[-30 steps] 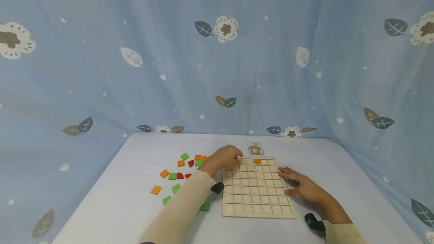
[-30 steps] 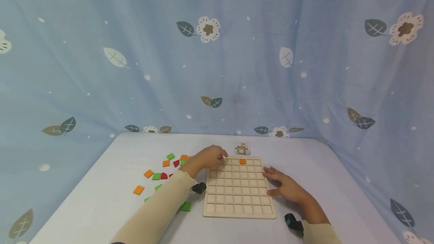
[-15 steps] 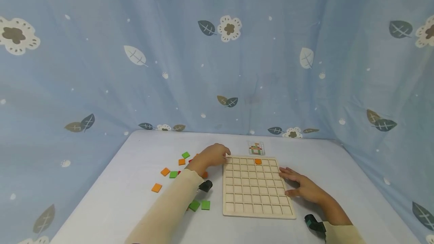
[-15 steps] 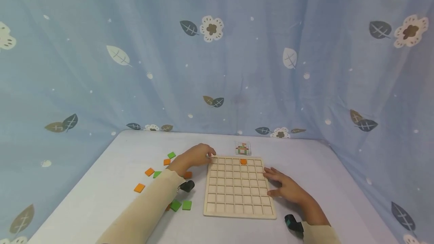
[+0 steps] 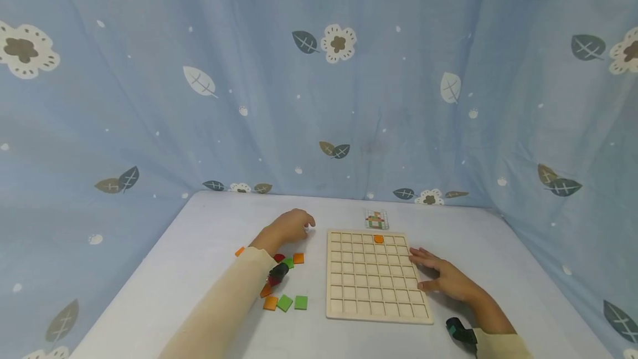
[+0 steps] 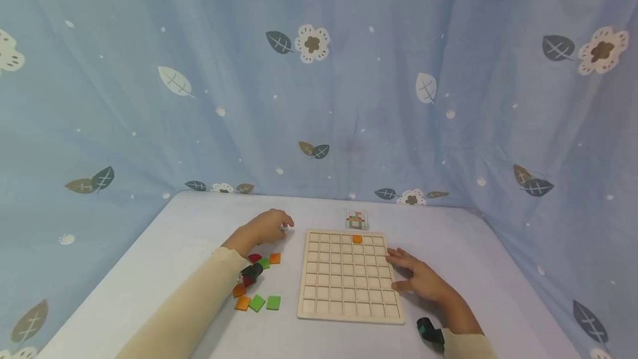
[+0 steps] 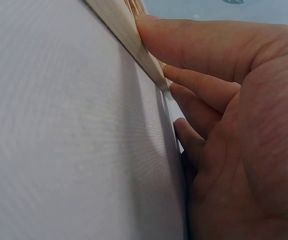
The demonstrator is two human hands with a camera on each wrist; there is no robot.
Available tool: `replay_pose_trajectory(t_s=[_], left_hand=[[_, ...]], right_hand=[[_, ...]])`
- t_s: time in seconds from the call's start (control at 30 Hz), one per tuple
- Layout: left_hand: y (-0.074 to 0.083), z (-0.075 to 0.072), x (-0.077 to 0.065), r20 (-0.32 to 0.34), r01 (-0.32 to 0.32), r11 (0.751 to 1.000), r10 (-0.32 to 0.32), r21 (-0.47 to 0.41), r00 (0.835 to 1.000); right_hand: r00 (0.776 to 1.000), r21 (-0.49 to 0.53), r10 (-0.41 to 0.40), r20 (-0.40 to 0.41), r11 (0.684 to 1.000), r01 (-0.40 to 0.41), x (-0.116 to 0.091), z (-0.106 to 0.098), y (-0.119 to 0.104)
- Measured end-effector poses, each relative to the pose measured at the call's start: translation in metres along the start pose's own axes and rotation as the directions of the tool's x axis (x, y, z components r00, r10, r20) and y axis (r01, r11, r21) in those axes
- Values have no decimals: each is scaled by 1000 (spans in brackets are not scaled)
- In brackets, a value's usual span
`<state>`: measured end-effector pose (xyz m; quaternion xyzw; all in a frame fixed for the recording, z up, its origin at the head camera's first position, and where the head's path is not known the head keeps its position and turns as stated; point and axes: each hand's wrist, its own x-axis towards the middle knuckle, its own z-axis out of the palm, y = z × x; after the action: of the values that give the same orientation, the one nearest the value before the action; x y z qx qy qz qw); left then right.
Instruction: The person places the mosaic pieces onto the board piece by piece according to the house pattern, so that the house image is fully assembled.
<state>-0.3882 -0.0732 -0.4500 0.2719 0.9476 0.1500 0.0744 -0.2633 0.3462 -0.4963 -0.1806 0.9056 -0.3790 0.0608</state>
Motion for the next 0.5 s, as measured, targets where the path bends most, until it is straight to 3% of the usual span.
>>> replay_pose_trajectory(t_s=[0.37,0.5], left_hand=[[-14,3,2,-2,69,997,-69,25,998],[-14,4,1,-5,62,998,-62,30,998]], right_hand=[[1000,28,-12,0,1000,12,-1,0,3],[1000,12,-4,0,1000,4,0,2,5]])
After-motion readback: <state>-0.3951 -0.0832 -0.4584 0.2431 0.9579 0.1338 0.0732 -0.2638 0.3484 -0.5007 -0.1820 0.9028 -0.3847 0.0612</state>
